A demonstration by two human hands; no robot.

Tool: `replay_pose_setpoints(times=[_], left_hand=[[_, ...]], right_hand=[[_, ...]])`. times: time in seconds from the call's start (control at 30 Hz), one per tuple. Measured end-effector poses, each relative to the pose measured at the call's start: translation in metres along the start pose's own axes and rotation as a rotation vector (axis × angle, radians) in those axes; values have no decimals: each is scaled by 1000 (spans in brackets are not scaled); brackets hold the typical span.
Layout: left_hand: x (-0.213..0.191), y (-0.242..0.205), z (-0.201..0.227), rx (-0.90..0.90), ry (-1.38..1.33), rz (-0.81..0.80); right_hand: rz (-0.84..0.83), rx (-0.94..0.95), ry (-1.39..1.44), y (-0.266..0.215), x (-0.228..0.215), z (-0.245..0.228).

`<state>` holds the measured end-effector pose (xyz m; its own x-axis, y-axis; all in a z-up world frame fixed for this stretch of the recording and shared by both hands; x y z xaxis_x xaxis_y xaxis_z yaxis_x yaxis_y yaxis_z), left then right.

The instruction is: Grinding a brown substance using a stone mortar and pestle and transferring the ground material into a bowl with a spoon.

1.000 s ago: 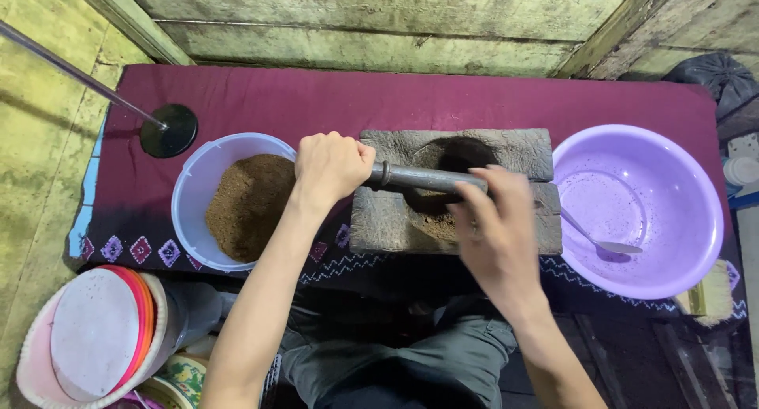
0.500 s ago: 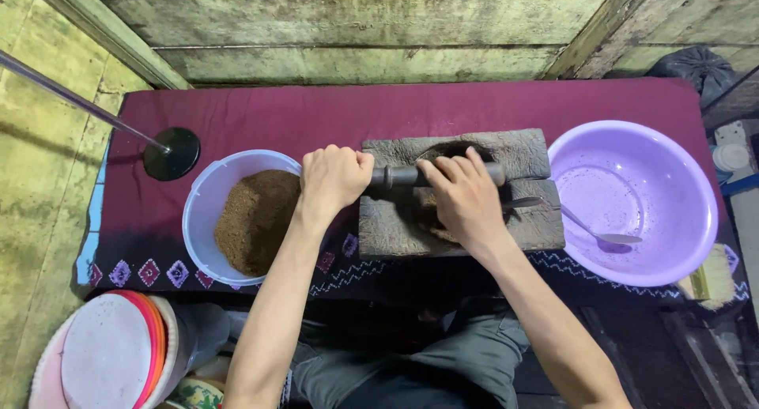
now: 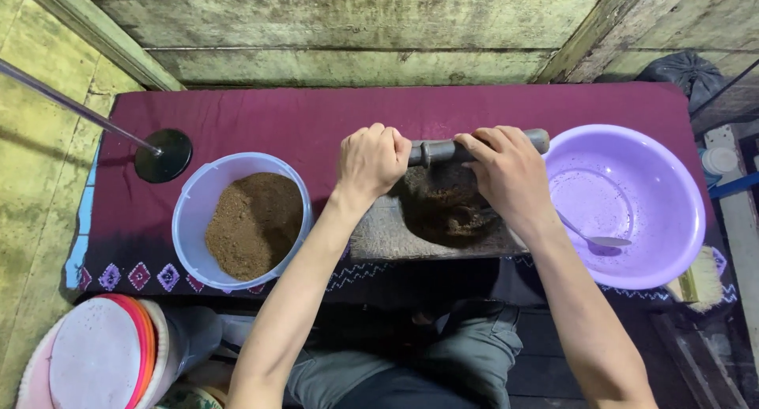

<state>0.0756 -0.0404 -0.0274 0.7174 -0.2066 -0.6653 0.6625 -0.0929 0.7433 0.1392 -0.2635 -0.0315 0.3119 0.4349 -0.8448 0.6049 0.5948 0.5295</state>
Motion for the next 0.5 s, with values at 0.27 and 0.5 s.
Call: replay_pose_setpoints(times=[0.27, 0.5], left_hand=[[24, -12, -6, 62, 121, 97], [30, -17, -6, 109, 148, 87]], right_hand=[[-49, 20, 9, 2, -1, 4], [-114, 98, 19, 6, -7, 4]])
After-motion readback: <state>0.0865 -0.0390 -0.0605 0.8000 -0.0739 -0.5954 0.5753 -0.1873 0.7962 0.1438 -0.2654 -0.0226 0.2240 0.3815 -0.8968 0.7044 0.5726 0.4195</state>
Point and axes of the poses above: each hand's wrist, its own y-axis towards the middle knuckle, its own x-axis out of the palm, z = x × y, the point moved 3 cm from there along y, towards the middle knuckle, and after that the axes turned 9 degrees about x, right-handed, at the moved point
